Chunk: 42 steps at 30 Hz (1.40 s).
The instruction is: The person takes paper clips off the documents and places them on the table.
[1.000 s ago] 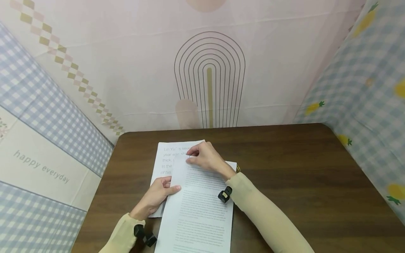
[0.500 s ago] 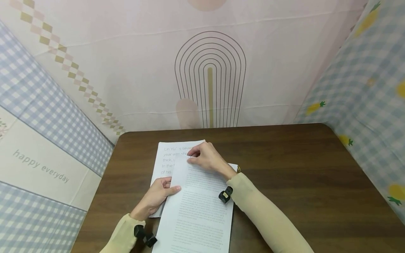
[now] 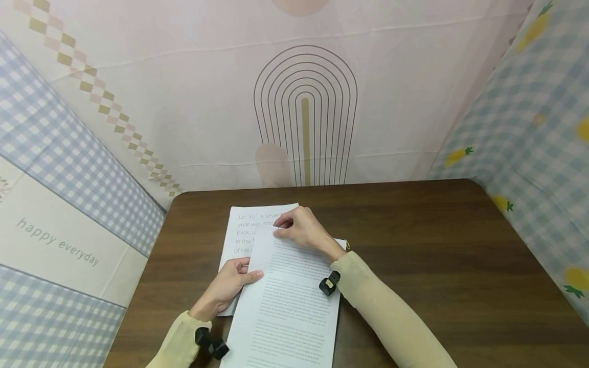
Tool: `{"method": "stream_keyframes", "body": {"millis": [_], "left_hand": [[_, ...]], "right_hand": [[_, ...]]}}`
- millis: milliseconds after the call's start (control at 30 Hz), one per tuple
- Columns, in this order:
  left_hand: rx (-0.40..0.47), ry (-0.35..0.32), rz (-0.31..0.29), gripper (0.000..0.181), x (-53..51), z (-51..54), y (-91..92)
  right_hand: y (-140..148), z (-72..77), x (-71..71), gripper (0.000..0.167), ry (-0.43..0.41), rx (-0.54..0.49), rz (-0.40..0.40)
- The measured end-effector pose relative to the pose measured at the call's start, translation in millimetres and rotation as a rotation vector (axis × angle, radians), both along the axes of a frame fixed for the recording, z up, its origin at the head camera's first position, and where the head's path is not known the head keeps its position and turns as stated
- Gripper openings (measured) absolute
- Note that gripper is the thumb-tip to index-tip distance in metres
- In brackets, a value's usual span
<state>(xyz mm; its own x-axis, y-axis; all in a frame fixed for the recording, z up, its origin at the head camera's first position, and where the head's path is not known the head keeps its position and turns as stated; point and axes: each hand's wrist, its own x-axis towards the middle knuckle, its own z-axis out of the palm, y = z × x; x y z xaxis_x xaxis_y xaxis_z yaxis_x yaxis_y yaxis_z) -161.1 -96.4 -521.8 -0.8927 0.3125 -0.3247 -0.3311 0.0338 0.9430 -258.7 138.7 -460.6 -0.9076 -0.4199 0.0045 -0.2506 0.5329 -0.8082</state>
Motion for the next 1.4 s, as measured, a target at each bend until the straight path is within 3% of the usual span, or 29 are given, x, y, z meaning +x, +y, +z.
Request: {"method": "stream_keyframes", "body": {"millis": [667,1400], "left_hand": [[-0.023,-0.002,0.000,0.034,1.5,2.6,2.8],[-0.021,-0.001,-0.014,0.036,3.5,2.6,0.7]], "right_hand": [[8.3,-1.5,1.9,0.016,-0.048,-0.059,-0.016],[16.8,-1.9,-1.9,0.018,-0.002,-0.103,-0.052]]}}
